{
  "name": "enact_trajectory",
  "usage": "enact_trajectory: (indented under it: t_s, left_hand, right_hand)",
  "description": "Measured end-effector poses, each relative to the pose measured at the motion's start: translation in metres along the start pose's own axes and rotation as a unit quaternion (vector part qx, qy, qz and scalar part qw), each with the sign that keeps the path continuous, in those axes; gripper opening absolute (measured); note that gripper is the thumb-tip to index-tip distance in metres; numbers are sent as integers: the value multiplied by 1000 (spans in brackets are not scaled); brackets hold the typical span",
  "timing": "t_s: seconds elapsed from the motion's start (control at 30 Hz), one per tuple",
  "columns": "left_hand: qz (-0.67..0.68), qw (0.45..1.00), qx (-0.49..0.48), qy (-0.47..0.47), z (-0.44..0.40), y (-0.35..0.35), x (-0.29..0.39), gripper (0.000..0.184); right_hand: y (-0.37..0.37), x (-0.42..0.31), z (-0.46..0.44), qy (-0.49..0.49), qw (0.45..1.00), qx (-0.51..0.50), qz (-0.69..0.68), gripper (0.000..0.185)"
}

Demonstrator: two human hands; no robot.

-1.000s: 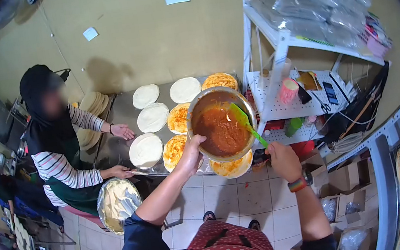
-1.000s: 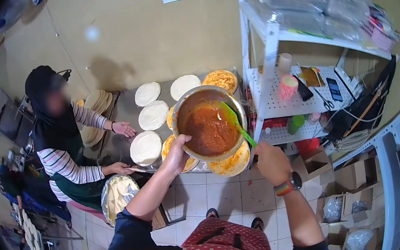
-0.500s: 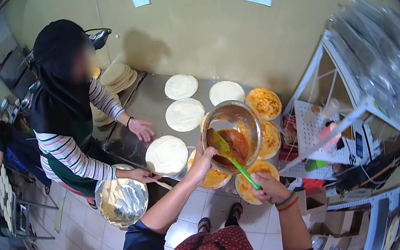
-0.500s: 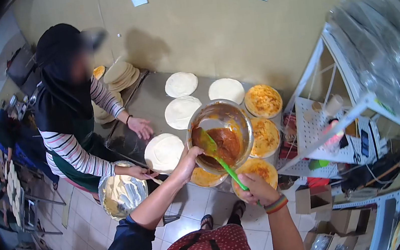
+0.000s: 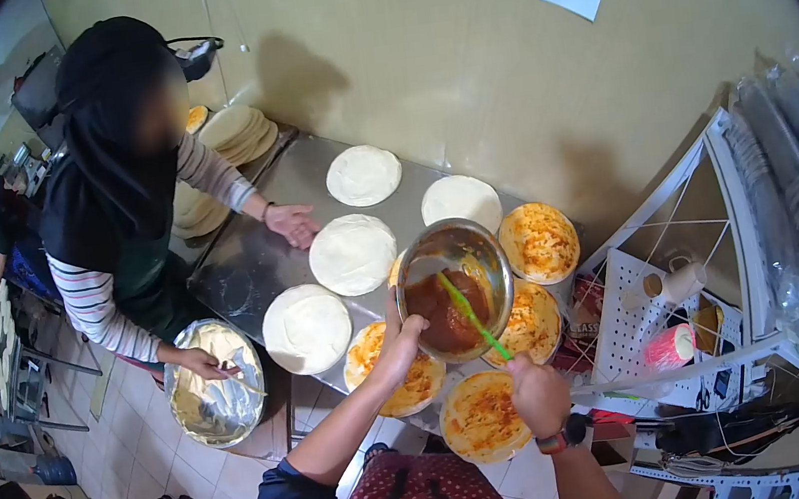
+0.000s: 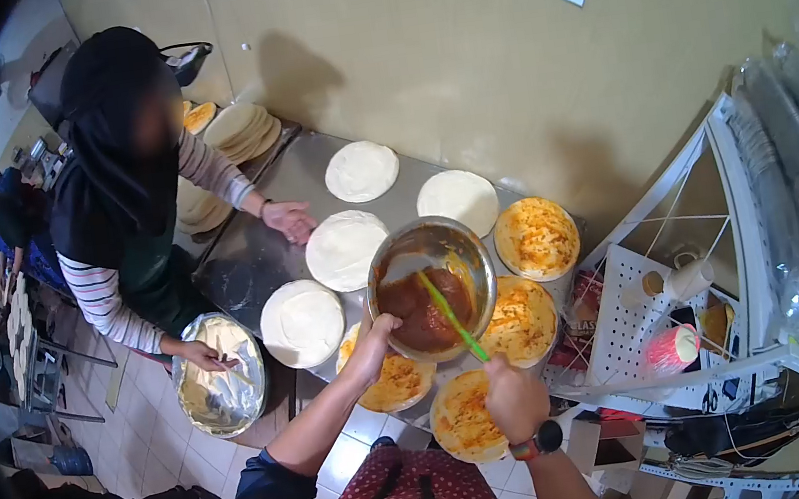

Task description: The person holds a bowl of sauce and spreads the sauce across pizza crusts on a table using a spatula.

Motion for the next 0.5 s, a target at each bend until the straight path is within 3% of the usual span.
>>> enact_trajectory:
  t_s: [0.1,0.2,0.23,0.27,0.3,0.4,0.43,0.5]
  left_hand:
    - [-1,999,24,-22,-33,-1,-35,80]
    - [8,1000,26,-13,-44,-8,-37,78]
    - [17,999,34,-2,-47,-8,-36,77]
    - [18,999,36,-2,-50,-9,-32,77]
    - [39,998,31,32,-51,-13,-28,72]
    - [60,996,25,58,-74,-8,-43,59]
    - [64,996,25,54,-83,-3,-51,50]
    - [72,995,23,73,-101,3,-64,50]
  right_hand:
    - [-30,18,-13,5,999,-35,-23,19]
    - [-41,30,-30,83,987,-18,-135,23]
    - [-71,50,-37,-52,921,-214,-323,27]
    - [-99,54,-28,-181,767,-388,-478,31]
    - [-94,54,-35,-179,768,-388,-478,31]
    - [-109,44,-30,-230,586,-506,-589,34]
    - [-113,46,-37,-231,581,-502,-597,34]
    - [-114,44,-51,-231,550,-485,-639,34]
Point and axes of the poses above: each hand's wrist, its own z-axis away from the middle knuckle, its own y-axis out of the back of the hand, x = y × z, the point moved 10 cm from there along -z, towards the middle knuckle, and after that the axes turned 13 degrees about -y, right-handed, at the moved point
